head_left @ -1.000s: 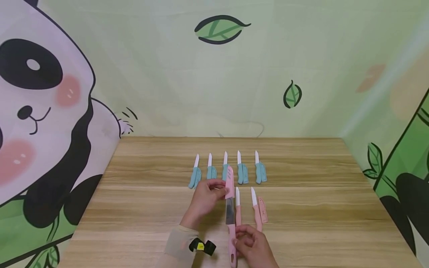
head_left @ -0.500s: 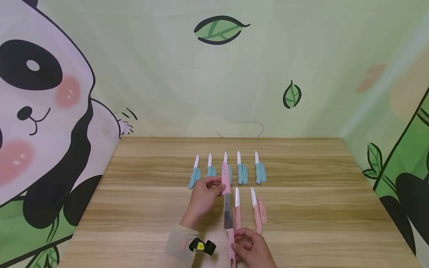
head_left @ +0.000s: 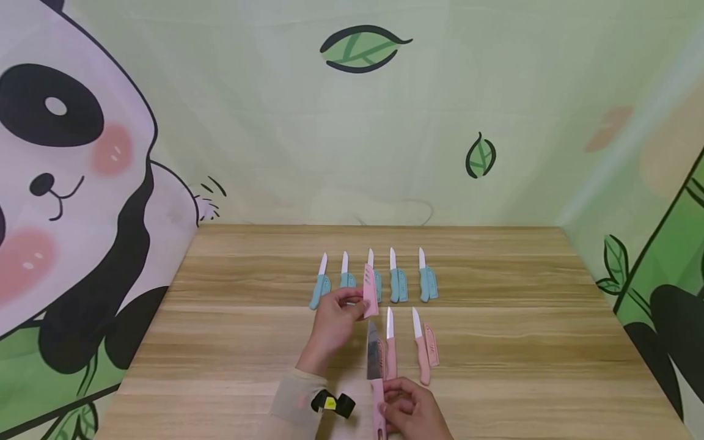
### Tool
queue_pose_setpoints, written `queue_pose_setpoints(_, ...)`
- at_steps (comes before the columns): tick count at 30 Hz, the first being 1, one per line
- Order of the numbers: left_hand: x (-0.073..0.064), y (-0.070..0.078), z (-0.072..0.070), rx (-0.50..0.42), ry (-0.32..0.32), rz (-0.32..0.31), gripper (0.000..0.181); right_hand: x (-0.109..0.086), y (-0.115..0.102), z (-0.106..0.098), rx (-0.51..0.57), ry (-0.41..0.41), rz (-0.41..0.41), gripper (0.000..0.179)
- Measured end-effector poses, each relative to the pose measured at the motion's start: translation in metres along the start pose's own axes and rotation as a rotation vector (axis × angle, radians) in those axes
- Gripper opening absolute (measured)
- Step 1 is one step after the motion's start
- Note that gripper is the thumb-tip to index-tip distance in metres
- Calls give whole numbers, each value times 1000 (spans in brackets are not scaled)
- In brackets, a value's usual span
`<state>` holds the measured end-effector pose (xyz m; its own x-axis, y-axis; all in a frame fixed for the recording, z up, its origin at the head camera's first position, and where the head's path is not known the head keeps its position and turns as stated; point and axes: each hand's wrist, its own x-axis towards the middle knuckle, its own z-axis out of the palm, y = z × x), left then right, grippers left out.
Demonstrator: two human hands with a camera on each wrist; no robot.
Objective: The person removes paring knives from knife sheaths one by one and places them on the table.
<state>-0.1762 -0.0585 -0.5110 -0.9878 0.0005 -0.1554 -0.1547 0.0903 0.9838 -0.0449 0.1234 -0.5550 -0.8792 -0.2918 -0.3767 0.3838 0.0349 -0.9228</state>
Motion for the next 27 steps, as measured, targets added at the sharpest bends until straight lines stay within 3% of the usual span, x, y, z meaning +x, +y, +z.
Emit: queue_pose_setpoints(27,-1,-1,0,-4,-24,6,21,0,-1,0,18,3,-5,34)
